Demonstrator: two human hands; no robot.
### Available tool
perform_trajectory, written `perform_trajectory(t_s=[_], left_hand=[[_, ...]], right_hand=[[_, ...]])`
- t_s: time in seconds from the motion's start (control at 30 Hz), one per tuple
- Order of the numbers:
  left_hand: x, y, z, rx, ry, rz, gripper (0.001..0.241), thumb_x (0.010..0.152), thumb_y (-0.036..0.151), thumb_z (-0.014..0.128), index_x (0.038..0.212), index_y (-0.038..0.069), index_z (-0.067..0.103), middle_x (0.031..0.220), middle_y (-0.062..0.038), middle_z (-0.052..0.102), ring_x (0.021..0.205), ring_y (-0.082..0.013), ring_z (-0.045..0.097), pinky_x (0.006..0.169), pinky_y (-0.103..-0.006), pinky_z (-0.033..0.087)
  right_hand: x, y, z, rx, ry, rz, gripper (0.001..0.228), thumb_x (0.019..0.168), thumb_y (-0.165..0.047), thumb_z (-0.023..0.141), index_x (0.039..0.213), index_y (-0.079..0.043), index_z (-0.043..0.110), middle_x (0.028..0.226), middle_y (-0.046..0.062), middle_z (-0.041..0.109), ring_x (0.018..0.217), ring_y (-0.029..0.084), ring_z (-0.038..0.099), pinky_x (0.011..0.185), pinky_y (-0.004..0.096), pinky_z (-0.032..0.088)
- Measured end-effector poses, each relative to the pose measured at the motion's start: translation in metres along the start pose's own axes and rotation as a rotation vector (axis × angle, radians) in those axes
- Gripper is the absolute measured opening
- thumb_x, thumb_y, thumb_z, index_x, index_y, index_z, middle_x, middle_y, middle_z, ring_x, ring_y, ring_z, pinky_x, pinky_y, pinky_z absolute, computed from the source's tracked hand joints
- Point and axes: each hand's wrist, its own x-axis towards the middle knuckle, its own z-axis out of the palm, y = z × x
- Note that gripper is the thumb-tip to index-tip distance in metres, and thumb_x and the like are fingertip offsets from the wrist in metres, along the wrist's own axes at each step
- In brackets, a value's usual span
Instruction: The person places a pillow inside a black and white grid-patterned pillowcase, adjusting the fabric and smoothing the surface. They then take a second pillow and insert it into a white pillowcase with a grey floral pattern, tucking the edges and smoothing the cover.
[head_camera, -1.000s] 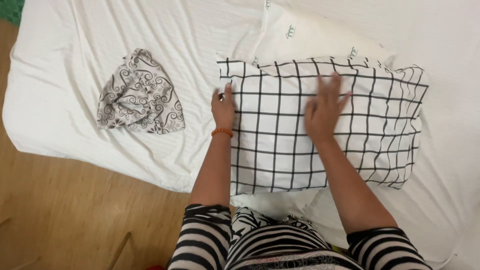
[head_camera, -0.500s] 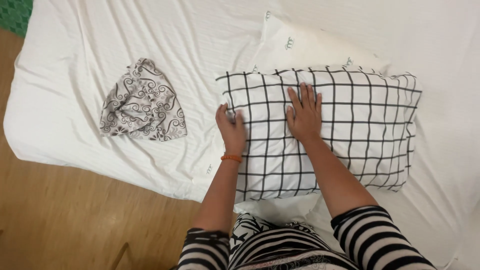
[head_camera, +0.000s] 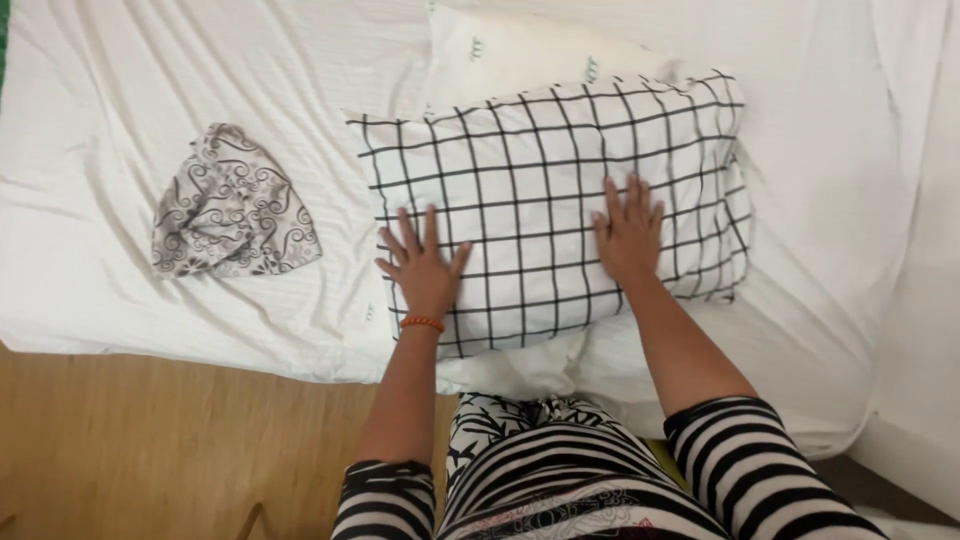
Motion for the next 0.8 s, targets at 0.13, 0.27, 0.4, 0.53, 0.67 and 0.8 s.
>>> perform_trajectory(t_s=[0.13, 0.27, 0.4, 0.53, 0.67, 0.8], left_hand=[[-0.022, -0.003, 0.019, -0.078, 0.058, -0.053, 0.083, 0.098, 0.067, 0.048, 0.165, 0.028, 0.019, 0.173, -0.014, 0.001, 0.155, -0.0497, -0.005, 0.114, -0.0778, 0.002], [-0.048, 0.003, 0.044, -0.215, 0.249, -0.036, 0.067, 0.105, 0.044, 0.052, 0.162, 0.018, 0.029, 0.171, -0.020, 0.010, 0.156, -0.0477, 0.006, 0.120, -0.0699, 0.006], [-0.096, 0.031, 0.055, -0.497, 0.376, 0.014, 0.037, 0.103, 0.020, 0.058, 0.139, 0.010, 0.061, 0.155, -0.017, 0.040, 0.145, -0.0342, 0.039, 0.117, -0.0509, 0.035], [-0.119, 0.035, 0.095, -1.091, 0.092, -0.099, 0.029, 0.104, 0.023, 0.058, 0.114, 0.002, 0.075, 0.118, -0.018, 0.071, 0.094, -0.0271, 0.058, 0.078, -0.0350, 0.048], [-0.125, 0.052, 0.077, -1.315, -0.698, -0.433, 0.054, 0.098, 0.046, 0.054, 0.123, 0.000, 0.067, 0.111, -0.012, 0.075, 0.097, -0.0208, 0.070, 0.077, -0.0324, 0.051], [-0.100, 0.022, 0.148, -1.893, -0.554, -0.651, 0.085, 0.096, 0.062, 0.058, 0.143, -0.008, 0.049, 0.123, -0.018, 0.062, 0.113, -0.0288, 0.062, 0.097, -0.0395, 0.055]], right_hand=[[-0.038, 0.075, 0.016, -0.034, -0.090, 0.238, 0.063, 0.107, -0.045, 0.039, 0.165, -0.026, 0.025, 0.172, 0.017, 0.017, 0.158, 0.036, 0.012, 0.120, 0.065, 0.010], [-0.065, 0.116, 0.026, 0.185, -0.176, 0.556, 0.068, 0.105, -0.058, 0.037, 0.164, -0.029, 0.020, 0.171, 0.017, 0.015, 0.157, 0.036, 0.011, 0.123, 0.062, 0.012], [-0.076, 0.100, 0.000, 0.307, -0.210, 0.857, 0.080, 0.100, -0.058, 0.053, 0.164, -0.028, 0.017, 0.171, 0.020, 0.006, 0.156, 0.040, 0.003, 0.118, 0.059, 0.021], [-0.078, 0.124, 0.028, 0.838, 0.005, 0.937, 0.107, 0.091, -0.047, 0.072, 0.164, -0.009, 0.004, 0.169, 0.021, 0.016, 0.154, 0.032, 0.024, 0.121, 0.041, 0.032], [-0.072, 0.141, 0.040, 0.902, 0.014, 0.843, 0.068, 0.086, -0.019, 0.072, 0.143, 0.001, 0.040, 0.134, 0.020, 0.053, 0.116, 0.028, 0.053, 0.092, 0.036, 0.046], [-0.064, 0.153, 0.041, 0.963, 0.088, 0.679, 0.026, 0.088, -0.012, 0.060, 0.109, 0.003, 0.067, 0.091, 0.008, 0.068, 0.079, 0.016, 0.060, 0.070, 0.035, 0.049]])
